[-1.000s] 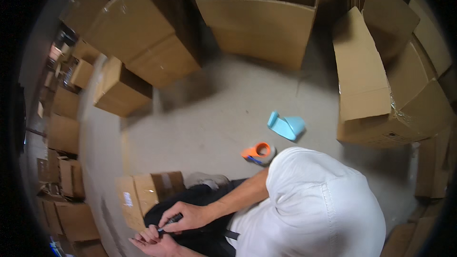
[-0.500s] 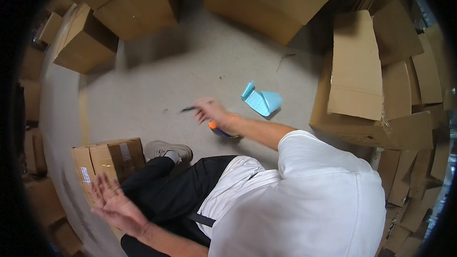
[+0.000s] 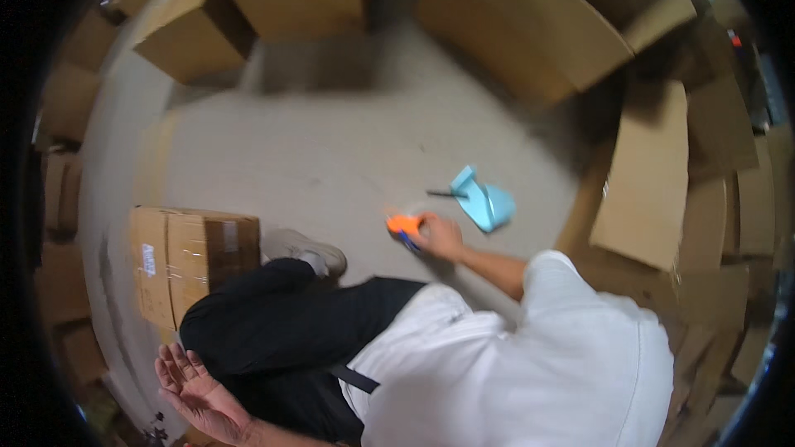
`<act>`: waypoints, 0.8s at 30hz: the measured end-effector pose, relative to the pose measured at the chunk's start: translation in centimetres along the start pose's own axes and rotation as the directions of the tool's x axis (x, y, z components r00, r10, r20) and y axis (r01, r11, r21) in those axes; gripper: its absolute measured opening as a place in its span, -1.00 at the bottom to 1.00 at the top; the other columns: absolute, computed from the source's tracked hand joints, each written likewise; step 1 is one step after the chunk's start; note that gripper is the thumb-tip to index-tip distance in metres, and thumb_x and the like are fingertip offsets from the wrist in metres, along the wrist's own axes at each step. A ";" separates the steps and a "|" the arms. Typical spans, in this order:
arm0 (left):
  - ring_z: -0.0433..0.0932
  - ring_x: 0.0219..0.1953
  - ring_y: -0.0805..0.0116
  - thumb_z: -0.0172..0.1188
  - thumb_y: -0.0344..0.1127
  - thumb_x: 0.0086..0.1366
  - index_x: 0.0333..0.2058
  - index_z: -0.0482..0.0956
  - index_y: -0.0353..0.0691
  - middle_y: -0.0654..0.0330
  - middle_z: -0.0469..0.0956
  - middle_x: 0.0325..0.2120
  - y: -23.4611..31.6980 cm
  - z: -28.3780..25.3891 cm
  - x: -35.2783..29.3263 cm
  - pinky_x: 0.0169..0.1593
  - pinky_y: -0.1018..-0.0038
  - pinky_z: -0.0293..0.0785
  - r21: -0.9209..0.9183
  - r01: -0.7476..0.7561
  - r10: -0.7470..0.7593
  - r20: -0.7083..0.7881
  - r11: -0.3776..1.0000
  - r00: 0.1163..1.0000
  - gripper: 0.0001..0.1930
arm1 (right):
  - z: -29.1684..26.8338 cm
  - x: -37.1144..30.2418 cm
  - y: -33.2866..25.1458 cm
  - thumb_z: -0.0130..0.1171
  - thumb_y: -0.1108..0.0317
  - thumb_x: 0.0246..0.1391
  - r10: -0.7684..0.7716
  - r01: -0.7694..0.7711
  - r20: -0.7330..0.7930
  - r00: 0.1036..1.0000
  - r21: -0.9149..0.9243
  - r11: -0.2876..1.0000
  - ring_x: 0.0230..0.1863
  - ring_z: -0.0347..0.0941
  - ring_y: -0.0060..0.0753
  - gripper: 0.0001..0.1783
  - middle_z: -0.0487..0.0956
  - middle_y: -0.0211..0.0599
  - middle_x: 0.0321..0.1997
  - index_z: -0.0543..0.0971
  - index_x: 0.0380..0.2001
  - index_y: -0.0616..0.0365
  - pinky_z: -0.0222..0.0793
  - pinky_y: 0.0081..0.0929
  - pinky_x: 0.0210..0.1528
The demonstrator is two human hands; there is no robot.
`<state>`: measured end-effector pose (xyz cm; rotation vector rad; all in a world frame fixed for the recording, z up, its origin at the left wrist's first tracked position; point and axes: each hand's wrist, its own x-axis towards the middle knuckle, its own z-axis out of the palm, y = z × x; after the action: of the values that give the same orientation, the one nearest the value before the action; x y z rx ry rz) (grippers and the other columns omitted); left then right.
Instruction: The person sits on the floor in a warehouse and packs a cardboard box. They fold the flaps, apply clear packing tape using a handheld dispenser, and write on the box with a black marker. The person then applies additional tape to secure the package.
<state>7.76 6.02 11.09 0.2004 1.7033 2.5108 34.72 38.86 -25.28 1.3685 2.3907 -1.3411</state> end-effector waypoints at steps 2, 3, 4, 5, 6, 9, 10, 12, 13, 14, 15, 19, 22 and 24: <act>0.38 0.31 0.08 -0.15 -0.01 0.64 0.23 0.39 -0.32 -0.05 0.38 0.29 -0.7 1.7 0.8 0.37 0.14 0.30 -0.005 -0.012 0.012 0.086 1.000 0.996 -0.51 | 2.1 0.4 3.0 0.39 -0.25 -0.03 -0.141 0.071 -0.125 0.982 -0.450 0.890 0.01 0.59 0.05 -0.28 0.66 0.02 -0.10 0.63 -0.10 0.22 0.36 0.08 0.08; 0.39 0.30 0.09 -0.14 -0.02 0.64 0.22 0.40 -0.33 -0.04 0.39 0.28 0.2 1.3 0.5 0.36 0.14 0.30 0.058 -0.036 0.031 0.077 0.998 0.997 -0.52 | 3.1 -0.5 0.9 0.41 -0.27 -0.07 -0.090 0.067 -0.025 0.996 -0.480 0.875 0.05 0.57 0.04 -0.25 0.66 0.01 -0.11 0.63 -0.12 0.25 0.26 0.11 0.18; 0.39 0.30 0.10 -0.13 -0.03 0.63 0.21 0.41 -0.33 -0.03 0.39 0.27 -1.1 1.9 1.0 0.36 0.15 0.29 0.039 -0.020 0.016 0.112 0.999 0.994 -0.52 | 2.2 0.5 3.6 0.41 -0.26 -0.09 -0.037 -0.038 -0.141 0.989 -0.494 0.868 0.03 0.59 0.03 -0.26 0.67 0.05 -0.12 0.65 -0.14 0.25 0.24 0.15 0.19; 0.51 0.20 0.09 -0.05 -0.13 0.62 0.15 0.44 -0.38 -0.04 0.49 0.16 -1.1 2.7 1.0 0.25 0.21 0.42 -0.077 -0.023 0.034 0.149 0.997 0.988 -0.59 | 1.6 0.8 4.0 0.41 -0.23 -0.09 0.046 -0.111 -0.151 0.988 -0.453 0.885 0.02 0.61 0.03 -0.28 0.68 0.05 -0.13 0.66 -0.15 0.25 0.22 0.15 0.23; 0.56 0.13 0.09 -0.01 -0.11 0.60 0.13 0.48 -0.34 -0.04 0.55 0.08 -0.7 3.3 1.1 0.16 0.26 0.47 -0.038 -0.042 0.046 0.133 0.998 0.990 -0.60 | 0.9 1.2 3.7 0.40 -0.21 -0.08 0.137 -0.188 -0.152 0.979 -0.403 0.896 0.00 0.63 0.02 -0.30 0.69 0.05 -0.15 0.67 -0.15 0.25 0.20 0.16 0.26; 0.67 -0.11 0.05 0.06 0.02 0.57 0.05 0.57 -0.25 -0.03 0.68 -0.14 1.9 2.7 0.6 0.01 0.28 0.56 0.165 -0.076 0.076 0.007 0.983 0.997 -0.58 | -1.9 0.2 -4.4 0.30 -0.12 0.07 0.184 -0.183 -0.016 0.983 -0.217 0.959 0.01 0.64 -0.13 -0.37 0.72 -0.06 -0.16 0.66 -0.10 0.28 0.29 0.04 0.25; 0.65 -0.05 0.07 0.05 -0.04 0.58 0.07 0.54 -0.30 -0.03 0.64 -0.09 2.0 2.2 1.1 0.03 0.30 0.56 0.110 -0.059 0.055 0.040 0.992 0.998 -0.59 | -4.5 0.0 -7.9 0.31 -0.11 0.10 0.083 -0.084 -0.039 0.996 -0.032 0.996 -0.01 0.63 -0.22 -0.40 0.72 -0.11 -0.18 0.66 -0.10 0.28 0.34 -0.05 0.21; 0.61 0.07 0.12 0.03 -0.16 0.60 0.11 0.48 -0.41 -0.03 0.57 0.02 0.9 0.0 2.4 0.08 0.33 0.55 0.022 -0.009 0.007 0.102 1.000 0.995 -0.62 | -7.3 0.0 -14.0 0.32 -0.08 0.16 -0.098 0.125 -0.099 0.990 0.328 0.936 -0.05 0.62 -0.39 -0.44 0.71 -0.22 -0.23 0.67 -0.10 0.27 0.44 -0.23 0.12; 0.66 -0.02 0.12 0.08 -0.22 0.58 0.06 0.49 -0.42 -0.03 0.60 -0.07 -0.1 0.7 3.1 -0.01 0.38 0.58 0.026 0.024 -0.024 0.035 0.999 0.999 -0.66 | -9.2 0.5 -17.1 0.32 -0.06 0.20 -0.187 0.215 -0.114 0.976 0.345 0.914 -0.08 0.59 -0.47 -0.46 0.70 -0.26 -0.21 0.66 -0.08 0.27 0.46 -0.33 0.04; 0.67 0.00 0.12 0.07 -0.25 0.58 0.07 0.51 -0.47 -0.04 0.62 -0.05 -0.5 1.1 4.1 0.02 0.38 0.57 0.017 0.049 -0.050 0.081 0.999 0.995 -0.66 | -10.6 0.9 -20.6 0.32 -0.04 0.24 -0.269 0.289 -0.107 0.957 0.376 0.880 -0.10 0.56 -0.56 -0.48 0.68 -0.30 -0.19 0.66 -0.05 0.26 0.48 -0.43 -0.04; 0.67 0.01 0.17 0.09 -0.21 0.58 0.07 0.54 -0.47 -0.01 0.63 -0.04 -0.5 1.8 5.0 0.04 0.41 0.56 0.095 0.079 -0.087 0.088 0.992 0.992 -0.63 | -11.3 0.2 -24.8 0.33 -0.05 0.24 -0.353 0.360 -0.094 0.931 0.404 0.841 -0.08 0.56 -0.53 -0.46 0.68 -0.26 -0.16 0.66 -0.05 0.27 0.47 -0.40 0.01; 0.50 0.18 0.32 0.12 -0.13 0.57 0.23 0.47 -0.49 0.06 0.57 0.13 -0.5 2.6 9.0 0.30 0.41 0.36 0.271 -0.048 -0.033 0.288 0.961 0.957 -0.50 | -12.4 0.2 -38.3 0.43 -0.01 0.16 -0.851 0.822 -0.026 0.524 0.276 0.498 -0.04 0.56 -0.29 -0.44 0.65 -0.20 -0.16 0.63 -0.06 0.30 0.28 -0.08 0.37; 0.48 0.20 0.33 0.17 -0.10 0.54 0.24 0.45 -0.49 0.05 0.54 0.16 0.0 0.5 12.5 0.32 0.38 0.34 0.271 -0.112 0.012 0.345 0.956 0.938 -0.45 | -10.4 0.4 -47.5 0.49 0.03 0.09 -0.960 0.969 0.245 0.137 0.166 0.181 -0.05 0.56 -0.16 -0.45 0.61 -0.22 -0.21 0.62 -0.09 0.29 0.04 0.14 0.54; 0.55 0.11 0.36 0.22 -0.09 0.51 0.19 0.52 -0.47 0.06 0.61 0.07 0.1 -1.3 14.3 0.22 0.44 0.44 0.174 -0.047 -0.013 0.329 0.984 0.944 -0.47 | -7.7 1.0 -51.7 0.52 0.05 0.05 -0.931 0.966 0.366 0.020 0.232 0.112 -0.09 0.55 -0.12 -0.46 0.59 -0.24 -0.23 0.62 -0.11 0.28 -0.09 0.24 0.59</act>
<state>-6.59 7.00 11.47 0.6139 1.7855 2.1763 -1.08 33.71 12.50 -0.9821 2.8454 -1.3311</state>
